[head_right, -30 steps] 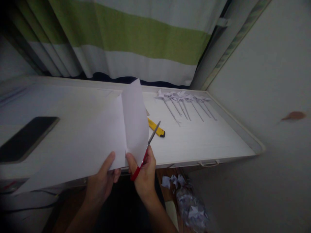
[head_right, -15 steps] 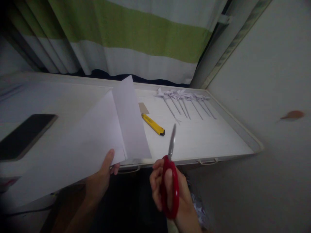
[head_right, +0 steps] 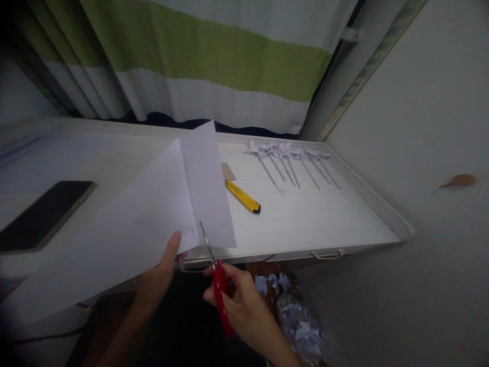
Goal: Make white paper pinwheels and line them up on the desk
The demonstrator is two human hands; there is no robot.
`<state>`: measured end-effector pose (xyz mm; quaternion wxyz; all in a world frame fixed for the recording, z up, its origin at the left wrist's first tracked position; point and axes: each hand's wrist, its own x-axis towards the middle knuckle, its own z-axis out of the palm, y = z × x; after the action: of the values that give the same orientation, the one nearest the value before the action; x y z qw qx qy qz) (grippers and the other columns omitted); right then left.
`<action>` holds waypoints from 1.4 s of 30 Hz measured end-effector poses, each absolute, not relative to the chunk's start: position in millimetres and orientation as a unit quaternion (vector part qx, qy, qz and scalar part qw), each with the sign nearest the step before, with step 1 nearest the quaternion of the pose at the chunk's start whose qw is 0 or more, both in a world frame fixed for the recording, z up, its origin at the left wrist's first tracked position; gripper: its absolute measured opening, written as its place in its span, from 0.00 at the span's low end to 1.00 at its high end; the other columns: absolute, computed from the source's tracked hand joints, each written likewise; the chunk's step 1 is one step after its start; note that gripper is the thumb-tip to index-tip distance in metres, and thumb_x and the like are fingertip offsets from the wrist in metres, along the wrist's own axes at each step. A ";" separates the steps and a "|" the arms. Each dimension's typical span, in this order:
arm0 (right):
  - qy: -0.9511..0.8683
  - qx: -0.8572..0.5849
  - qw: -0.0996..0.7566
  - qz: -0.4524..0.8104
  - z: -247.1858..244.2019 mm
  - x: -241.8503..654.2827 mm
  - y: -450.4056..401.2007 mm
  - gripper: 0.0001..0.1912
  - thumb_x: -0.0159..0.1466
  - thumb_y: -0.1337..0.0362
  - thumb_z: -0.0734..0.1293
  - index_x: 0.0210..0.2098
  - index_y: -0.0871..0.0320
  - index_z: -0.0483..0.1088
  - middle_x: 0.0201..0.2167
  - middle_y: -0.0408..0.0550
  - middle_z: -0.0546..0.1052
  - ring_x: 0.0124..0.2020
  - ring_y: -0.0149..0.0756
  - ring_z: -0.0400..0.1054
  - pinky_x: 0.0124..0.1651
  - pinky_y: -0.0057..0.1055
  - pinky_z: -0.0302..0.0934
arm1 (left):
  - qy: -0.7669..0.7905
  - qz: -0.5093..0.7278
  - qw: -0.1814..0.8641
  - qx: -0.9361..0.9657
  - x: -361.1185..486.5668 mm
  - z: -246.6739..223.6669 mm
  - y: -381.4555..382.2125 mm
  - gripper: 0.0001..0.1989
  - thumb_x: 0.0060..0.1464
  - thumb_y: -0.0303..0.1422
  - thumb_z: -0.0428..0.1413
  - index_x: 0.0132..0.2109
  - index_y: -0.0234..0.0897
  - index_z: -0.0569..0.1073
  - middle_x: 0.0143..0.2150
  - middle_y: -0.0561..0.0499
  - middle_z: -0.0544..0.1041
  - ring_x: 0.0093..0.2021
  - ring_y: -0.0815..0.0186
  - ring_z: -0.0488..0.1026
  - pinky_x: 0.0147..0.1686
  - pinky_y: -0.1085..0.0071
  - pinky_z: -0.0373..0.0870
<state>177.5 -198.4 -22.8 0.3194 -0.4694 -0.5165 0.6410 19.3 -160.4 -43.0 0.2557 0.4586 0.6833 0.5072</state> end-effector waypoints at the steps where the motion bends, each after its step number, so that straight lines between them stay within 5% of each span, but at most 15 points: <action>1: -0.537 -0.523 0.326 0.576 -23.4 177.8 -197.8 0.16 0.52 0.55 0.63 0.34 0.61 0.65 0.21 0.40 0.62 0.21 0.24 0.53 0.23 0.22 0.49 | 0.692 0.496 0.273 0.448 18.2 -43.8 -157.5 0.12 0.44 0.42 0.52 0.25 0.37 0.71 0.21 0.51 0.73 0.27 0.60 0.72 0.45 0.62 0.62; 7: -0.666 -0.636 0.314 0.230 -11.2 188.6 -179.8 0.08 0.53 0.61 0.63 0.26 0.61 0.67 0.16 0.41 0.66 0.18 0.27 0.57 0.23 0.24 0.54 | 0.697 0.460 0.349 0.426 19.6 -33.7 -132.5 0.17 0.45 0.39 0.51 0.13 0.40 0.63 0.13 0.54 0.68 0.20 0.64 0.69 0.43 0.67 0.63; 13: -0.747 -0.576 0.328 0.062 -12.3 187.0 -154.1 0.14 0.56 0.67 0.58 0.41 0.63 0.63 0.35 0.57 0.70 0.36 0.42 0.65 0.37 0.38 0.61 | 0.662 0.501 0.362 0.424 22.2 -24.5 -118.6 0.16 0.44 0.36 0.52 0.13 0.41 0.62 0.11 0.56 0.66 0.20 0.64 0.69 0.37 0.69 0.64; 16: -0.747 -0.546 0.379 0.013 -15.2 180.6 -144.9 0.15 0.57 0.69 0.57 0.44 0.64 0.62 0.36 0.58 0.70 0.38 0.42 0.64 0.39 0.38 0.61 | 0.658 0.514 0.363 0.414 22.9 -23.6 -115.5 0.11 0.44 0.36 0.53 0.17 0.41 0.65 0.12 0.56 0.67 0.20 0.64 0.69 0.39 0.69 0.64; 20: -0.722 -0.520 0.455 -0.035 -11.6 174.6 -126.9 0.12 0.59 0.67 0.56 0.41 0.65 0.63 0.36 0.58 0.71 0.36 0.38 0.66 0.39 0.33 0.61 | 0.654 0.525 0.324 0.438 22.6 -27.4 -109.4 0.09 0.44 0.35 0.52 0.20 0.40 0.67 0.14 0.56 0.68 0.23 0.63 0.70 0.47 0.67 0.59; 27: -0.756 -0.578 0.308 0.011 -22.8 170.6 -94.8 0.14 0.59 0.71 0.52 0.40 0.70 0.63 0.34 0.61 0.69 0.39 0.43 0.63 0.42 0.39 0.59 | 0.635 0.545 0.345 0.426 23.6 -30.6 -102.8 0.09 0.44 0.34 0.52 0.20 0.39 0.67 0.16 0.55 0.69 0.20 0.64 0.70 0.41 0.68 0.64; 33: -0.754 -0.570 0.325 0.018 -36.5 173.0 -88.5 0.19 0.54 0.71 0.55 0.46 0.72 0.57 0.42 0.64 0.66 0.46 0.45 0.60 0.47 0.41 0.56 | 0.634 0.546 0.366 0.408 23.6 -29.0 -103.0 0.06 0.43 0.33 0.53 0.21 0.40 0.68 0.14 0.56 0.69 0.19 0.64 0.70 0.37 0.68 0.66; 42: -0.714 -0.634 0.294 -0.046 -27.7 176.4 -72.5 0.16 0.58 0.60 0.58 0.40 0.65 0.62 0.31 0.57 0.72 0.30 0.40 0.67 0.32 0.33 0.59 | 0.647 0.521 0.382 0.404 22.3 -33.9 -104.0 0.08 0.43 0.36 0.53 0.20 0.39 0.68 0.12 0.55 0.67 0.20 0.62 0.70 0.33 0.69 0.66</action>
<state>176.4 -72.5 -27.7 0.2945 -0.6337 -0.7139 -0.0456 22.3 -104.0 -33.9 0.3824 0.4040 0.6473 0.5211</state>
